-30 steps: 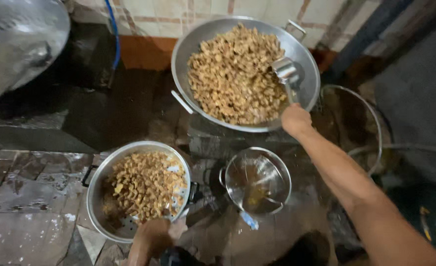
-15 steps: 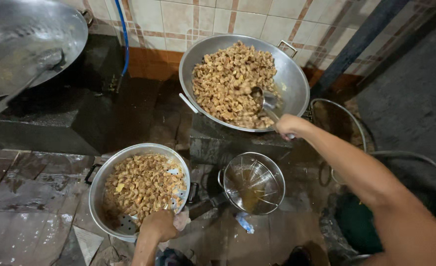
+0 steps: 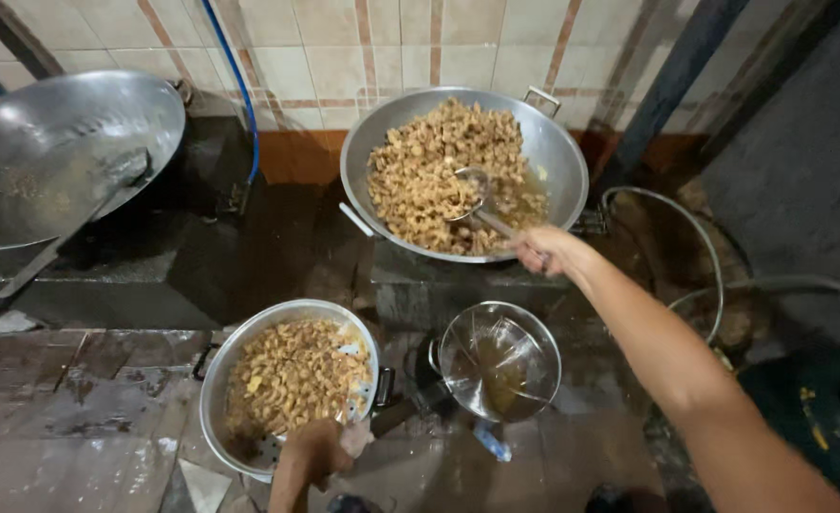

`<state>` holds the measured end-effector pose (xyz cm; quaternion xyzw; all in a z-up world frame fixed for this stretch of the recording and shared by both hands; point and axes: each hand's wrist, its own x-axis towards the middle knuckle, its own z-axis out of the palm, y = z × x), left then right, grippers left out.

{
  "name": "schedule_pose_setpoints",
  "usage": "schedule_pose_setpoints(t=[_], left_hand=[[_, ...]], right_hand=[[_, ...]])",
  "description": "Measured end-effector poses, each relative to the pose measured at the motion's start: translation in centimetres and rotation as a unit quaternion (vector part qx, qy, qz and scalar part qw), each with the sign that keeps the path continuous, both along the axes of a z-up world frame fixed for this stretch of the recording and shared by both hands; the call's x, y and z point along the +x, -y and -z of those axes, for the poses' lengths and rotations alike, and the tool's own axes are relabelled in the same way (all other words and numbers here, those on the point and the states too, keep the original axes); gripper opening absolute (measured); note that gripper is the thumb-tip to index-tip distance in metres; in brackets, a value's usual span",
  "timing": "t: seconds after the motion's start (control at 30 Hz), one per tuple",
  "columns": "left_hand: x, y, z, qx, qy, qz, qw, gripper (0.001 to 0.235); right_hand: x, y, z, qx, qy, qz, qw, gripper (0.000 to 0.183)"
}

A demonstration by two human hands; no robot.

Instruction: The person pours a brown liquid from a large pot into a smaller pot. They then sit on a low stool and use a ladle to transfer fried food from a large wok into a metal strainer, allowing the oil to drain.

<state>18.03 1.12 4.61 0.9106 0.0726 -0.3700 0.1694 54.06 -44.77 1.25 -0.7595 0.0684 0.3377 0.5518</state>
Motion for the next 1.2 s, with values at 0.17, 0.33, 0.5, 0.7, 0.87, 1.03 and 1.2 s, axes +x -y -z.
schedule_pose_setpoints(t=[0.17,0.33,0.5,0.7,0.87,1.03,1.2], left_hand=[[-1.1,-0.2,2.3,0.024,0.021,0.043,0.999,0.025],[-0.3,-1.8,5.7,0.055,0.012,0.083,0.995,0.019],[-0.4,-4.0,11.2,0.073,0.013,0.139,0.988,0.024],[-2.0,-5.7,18.9,0.040,0.057,0.446,0.892,0.020],[-2.0,-5.1,20.3,0.061,0.041,0.551,0.832,0.027],[-3.0,-4.0,20.0,0.041,-0.048,0.276,0.959,0.021],[-4.6,-3.9,18.1,0.004,-0.022,0.206,0.978,0.023]], right_hand=[[-1.3,-0.4,1.3,0.291,-0.169,0.133,0.932,0.017],[-2.9,-1.6,2.4,0.354,-0.193,0.131,0.906,0.019],[-8.5,1.5,-1.8,0.338,-0.174,0.162,0.911,0.020],[-21.4,6.1,-10.2,0.318,-0.083,0.126,0.936,0.027],[-32.3,7.8,-13.8,0.320,-0.082,0.136,0.934,0.037],[-39.2,8.4,-12.0,0.296,-0.134,0.194,0.926,0.043],[-41.8,8.0,-4.0,0.225,-0.136,0.212,0.941,0.037]])
